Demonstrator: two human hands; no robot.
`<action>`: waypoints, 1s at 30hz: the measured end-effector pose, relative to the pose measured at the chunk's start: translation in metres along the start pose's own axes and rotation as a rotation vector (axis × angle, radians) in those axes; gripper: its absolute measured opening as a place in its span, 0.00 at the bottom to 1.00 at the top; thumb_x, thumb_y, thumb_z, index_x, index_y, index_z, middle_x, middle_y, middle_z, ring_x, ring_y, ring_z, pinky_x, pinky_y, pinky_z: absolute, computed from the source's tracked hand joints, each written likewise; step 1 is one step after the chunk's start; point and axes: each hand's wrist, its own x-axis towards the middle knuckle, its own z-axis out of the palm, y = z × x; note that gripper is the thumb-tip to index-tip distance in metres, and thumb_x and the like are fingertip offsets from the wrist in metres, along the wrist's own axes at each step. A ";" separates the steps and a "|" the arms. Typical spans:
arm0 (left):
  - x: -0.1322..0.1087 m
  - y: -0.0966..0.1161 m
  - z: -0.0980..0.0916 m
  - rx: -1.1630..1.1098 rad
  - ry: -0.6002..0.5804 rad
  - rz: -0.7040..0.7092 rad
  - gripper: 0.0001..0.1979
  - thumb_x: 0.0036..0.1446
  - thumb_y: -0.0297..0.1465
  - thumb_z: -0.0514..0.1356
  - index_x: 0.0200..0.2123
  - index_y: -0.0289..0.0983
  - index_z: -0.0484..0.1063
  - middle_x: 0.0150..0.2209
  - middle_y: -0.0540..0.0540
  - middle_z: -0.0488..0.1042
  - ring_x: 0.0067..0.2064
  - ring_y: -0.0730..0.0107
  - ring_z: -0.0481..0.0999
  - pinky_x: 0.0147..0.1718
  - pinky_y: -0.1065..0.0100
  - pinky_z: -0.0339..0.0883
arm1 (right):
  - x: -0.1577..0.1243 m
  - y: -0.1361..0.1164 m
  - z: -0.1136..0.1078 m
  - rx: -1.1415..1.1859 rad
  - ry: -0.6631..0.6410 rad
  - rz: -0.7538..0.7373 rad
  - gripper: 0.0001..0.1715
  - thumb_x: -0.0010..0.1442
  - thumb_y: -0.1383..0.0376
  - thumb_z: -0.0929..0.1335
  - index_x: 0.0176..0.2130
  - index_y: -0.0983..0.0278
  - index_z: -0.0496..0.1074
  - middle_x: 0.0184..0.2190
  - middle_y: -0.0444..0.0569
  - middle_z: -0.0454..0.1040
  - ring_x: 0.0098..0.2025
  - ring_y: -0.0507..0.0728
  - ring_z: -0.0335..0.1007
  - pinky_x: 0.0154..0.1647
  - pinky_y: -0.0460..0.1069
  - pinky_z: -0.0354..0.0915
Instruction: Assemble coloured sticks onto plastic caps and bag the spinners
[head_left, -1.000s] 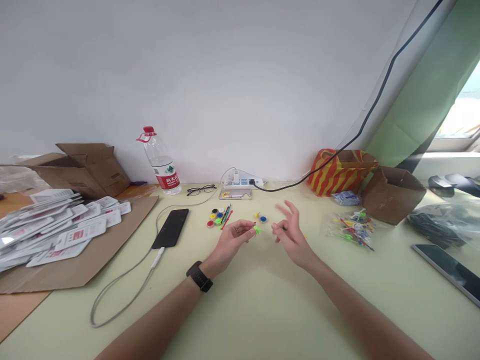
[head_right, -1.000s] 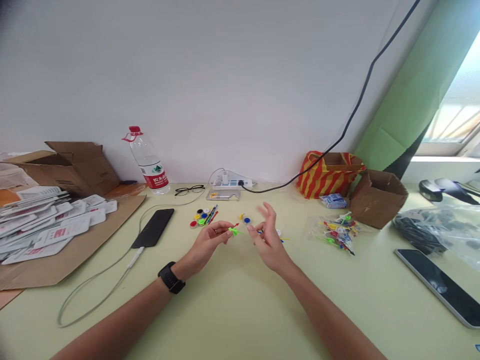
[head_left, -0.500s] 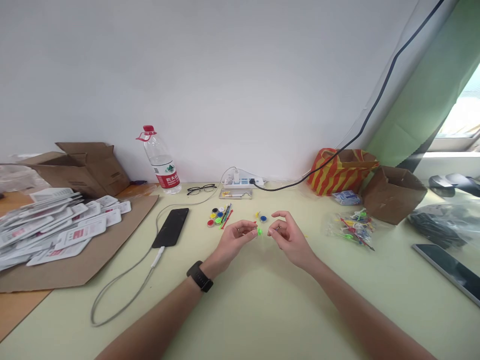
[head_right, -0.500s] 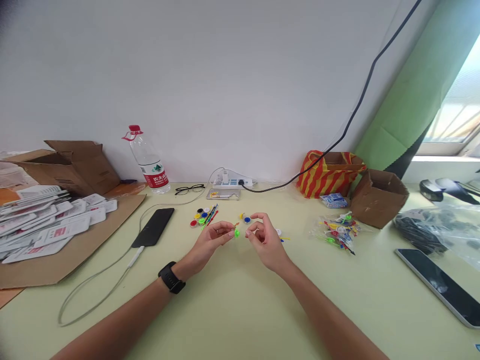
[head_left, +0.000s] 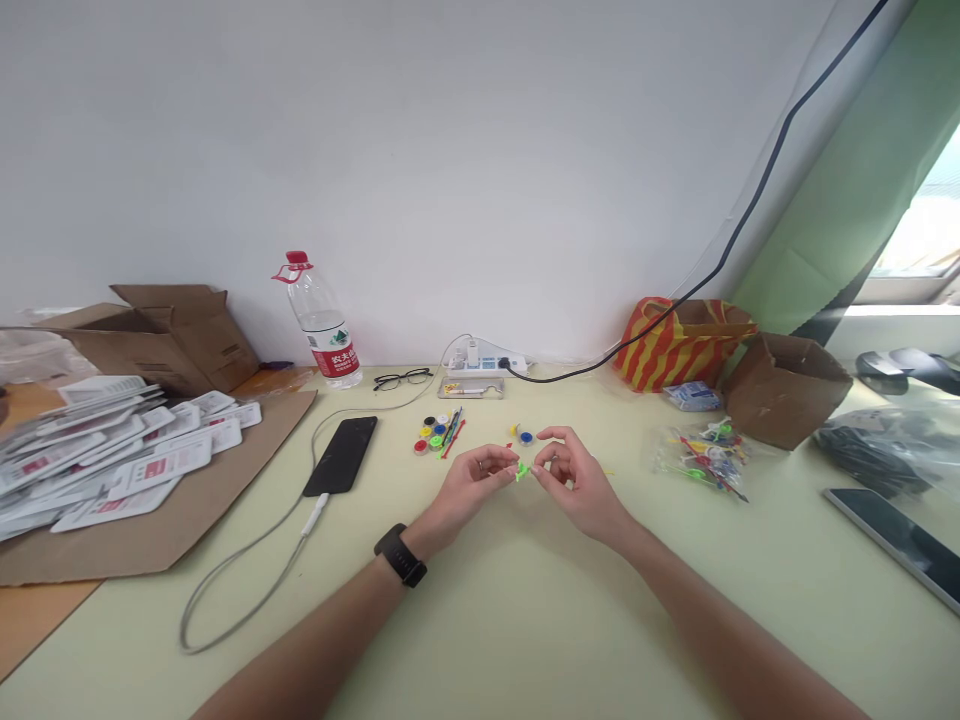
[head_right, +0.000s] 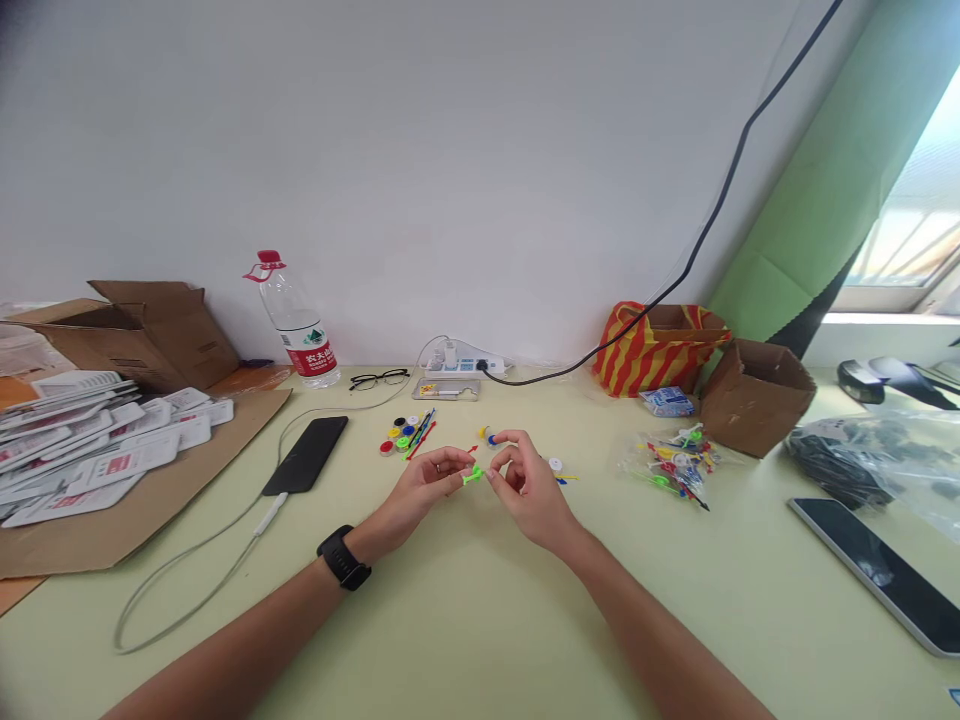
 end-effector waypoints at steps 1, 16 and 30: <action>0.000 0.000 0.000 -0.005 0.006 -0.003 0.15 0.54 0.40 0.72 0.42 0.38 0.80 0.42 0.43 0.79 0.45 0.62 0.76 0.46 0.65 0.67 | 0.000 0.000 -0.001 -0.005 0.027 -0.013 0.19 0.67 0.55 0.67 0.54 0.56 0.60 0.39 0.45 0.74 0.26 0.51 0.61 0.28 0.49 0.62; 0.002 0.000 -0.001 -0.018 0.069 -0.009 0.16 0.52 0.39 0.74 0.40 0.38 0.80 0.38 0.45 0.79 0.42 0.66 0.75 0.44 0.66 0.66 | 0.002 -0.004 -0.008 0.046 0.025 0.075 0.28 0.67 0.51 0.66 0.61 0.58 0.58 0.20 0.35 0.61 0.23 0.53 0.55 0.26 0.47 0.55; 0.001 -0.003 0.001 0.070 -0.043 0.050 0.16 0.55 0.41 0.71 0.41 0.38 0.80 0.41 0.43 0.79 0.44 0.62 0.76 0.46 0.64 0.69 | 0.000 0.004 -0.002 -0.030 -0.081 0.019 0.29 0.67 0.55 0.66 0.63 0.53 0.57 0.37 0.43 0.71 0.25 0.51 0.57 0.26 0.48 0.57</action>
